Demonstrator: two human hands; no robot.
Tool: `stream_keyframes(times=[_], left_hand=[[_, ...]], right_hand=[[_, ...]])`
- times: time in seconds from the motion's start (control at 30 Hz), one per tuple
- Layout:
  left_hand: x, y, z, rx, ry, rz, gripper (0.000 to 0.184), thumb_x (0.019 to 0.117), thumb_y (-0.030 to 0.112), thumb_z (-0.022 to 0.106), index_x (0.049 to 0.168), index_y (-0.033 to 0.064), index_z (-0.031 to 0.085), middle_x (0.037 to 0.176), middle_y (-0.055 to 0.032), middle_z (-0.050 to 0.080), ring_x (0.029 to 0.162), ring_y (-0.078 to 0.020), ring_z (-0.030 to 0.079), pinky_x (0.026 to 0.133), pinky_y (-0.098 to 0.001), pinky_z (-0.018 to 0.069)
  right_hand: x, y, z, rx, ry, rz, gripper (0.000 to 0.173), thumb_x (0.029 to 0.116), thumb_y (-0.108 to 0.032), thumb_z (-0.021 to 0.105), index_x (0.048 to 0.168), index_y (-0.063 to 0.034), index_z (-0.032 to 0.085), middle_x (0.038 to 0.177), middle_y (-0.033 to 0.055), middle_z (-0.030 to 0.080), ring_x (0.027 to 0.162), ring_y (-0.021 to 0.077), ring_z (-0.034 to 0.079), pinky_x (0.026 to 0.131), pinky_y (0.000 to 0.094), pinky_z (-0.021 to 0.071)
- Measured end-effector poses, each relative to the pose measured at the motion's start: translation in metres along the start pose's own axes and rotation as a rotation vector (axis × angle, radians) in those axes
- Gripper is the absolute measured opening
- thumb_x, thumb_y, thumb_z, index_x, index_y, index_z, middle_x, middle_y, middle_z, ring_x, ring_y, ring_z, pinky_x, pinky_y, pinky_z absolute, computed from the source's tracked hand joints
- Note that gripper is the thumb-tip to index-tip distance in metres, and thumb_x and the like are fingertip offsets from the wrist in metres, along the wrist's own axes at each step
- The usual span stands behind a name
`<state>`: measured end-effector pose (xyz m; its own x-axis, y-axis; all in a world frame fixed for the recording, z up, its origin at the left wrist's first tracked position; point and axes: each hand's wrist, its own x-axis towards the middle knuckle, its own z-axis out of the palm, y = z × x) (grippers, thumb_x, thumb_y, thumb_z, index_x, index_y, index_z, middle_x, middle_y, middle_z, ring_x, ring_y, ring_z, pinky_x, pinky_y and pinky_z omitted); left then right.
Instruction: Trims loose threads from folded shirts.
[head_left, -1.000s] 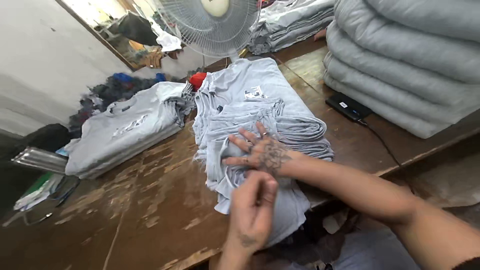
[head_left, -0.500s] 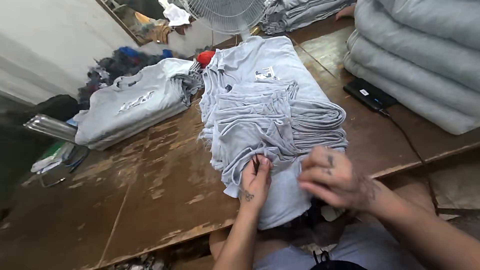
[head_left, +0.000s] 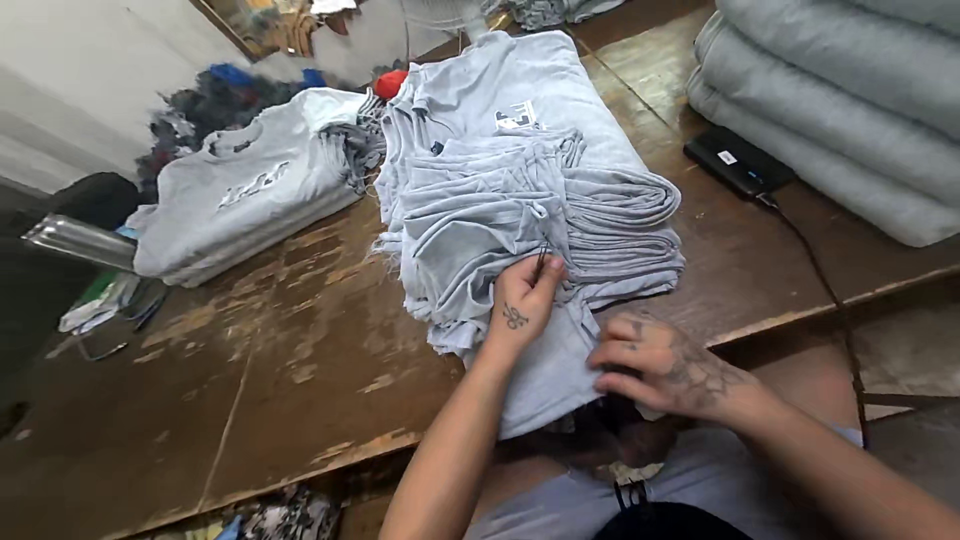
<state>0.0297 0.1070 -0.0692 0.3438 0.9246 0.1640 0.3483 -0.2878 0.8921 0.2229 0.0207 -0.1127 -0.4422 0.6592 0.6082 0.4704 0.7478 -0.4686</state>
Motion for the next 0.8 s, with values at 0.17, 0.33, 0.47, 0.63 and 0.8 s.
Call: stream_keyframes(times=[0.17, 0.33, 0.47, 0.63, 0.8], left_hand=[[-0.023, 0.005, -0.006, 0.067, -0.057, 0.02, 0.026, 0.1044, 0.015, 0.047, 0.097, 0.0007, 0.068, 0.065, 0.0069, 0.056, 0.055, 0.0012, 0.053, 0.056, -0.0185, 0.0473], [-0.055, 0.019, -0.003, 0.047, -0.148, 0.029, 0.031, 0.1058, 0.016, 0.041, 0.104, -0.0012, 0.067, 0.066, 0.0107, 0.054, 0.056, 0.0042, 0.051, 0.054, -0.0156, 0.0461], [-0.064, 0.021, 0.018, -0.226, -0.085, 0.09, 0.03, 0.1083, 0.018, 0.04, 0.106, 0.0024, 0.065, 0.065, 0.015, 0.054, 0.055, 0.0053, 0.052, 0.051, -0.014, 0.0466], [-0.065, 0.006, 0.03, -0.274, -0.102, 0.133, 0.045, 0.1067, 0.038, 0.046, 0.126, -0.0009, 0.054, 0.07, 0.0149, 0.049, 0.056, 0.0058, 0.045, 0.053, -0.0149, 0.041], [-0.078, 0.006, 0.009, -0.003, -0.189, 0.175, 0.055, 0.105, 0.036, 0.046, 0.133, -0.0114, 0.046, 0.085, 0.0035, 0.056, 0.069, 0.0013, 0.051, 0.063, -0.018, 0.046]], right_hand=[[-0.013, 0.005, 0.005, 0.001, 0.035, -0.076, 0.024, 0.0985, -0.02, 0.056, 0.085, -0.0073, 0.071, 0.089, 0.0114, 0.071, 0.09, 0.0298, 0.069, 0.083, 0.0435, 0.0557], [-0.042, 0.002, -0.031, 0.132, -0.037, 0.011, 0.045, 0.1074, -0.031, 0.045, 0.076, -0.0046, 0.063, 0.073, 0.0113, 0.062, 0.078, 0.0253, 0.066, 0.107, 0.045, 0.0435], [-0.027, -0.01, -0.016, 0.003, 0.068, 0.07, 0.031, 0.0997, -0.036, 0.059, 0.091, -0.0085, 0.073, 0.083, 0.0108, 0.069, 0.082, 0.0274, 0.068, 0.08, 0.0446, 0.0536], [-0.018, -0.002, 0.015, -0.051, 0.149, -0.046, 0.018, 0.0958, -0.016, 0.059, 0.085, -0.0086, 0.071, 0.084, 0.0102, 0.07, 0.083, 0.0284, 0.069, 0.083, 0.0457, 0.0539], [-0.031, 0.005, 0.0, 0.089, 0.114, -0.051, 0.03, 0.1051, -0.021, 0.049, 0.088, -0.0049, 0.068, 0.084, 0.0107, 0.07, 0.09, 0.0247, 0.071, 0.101, 0.0391, 0.052]])
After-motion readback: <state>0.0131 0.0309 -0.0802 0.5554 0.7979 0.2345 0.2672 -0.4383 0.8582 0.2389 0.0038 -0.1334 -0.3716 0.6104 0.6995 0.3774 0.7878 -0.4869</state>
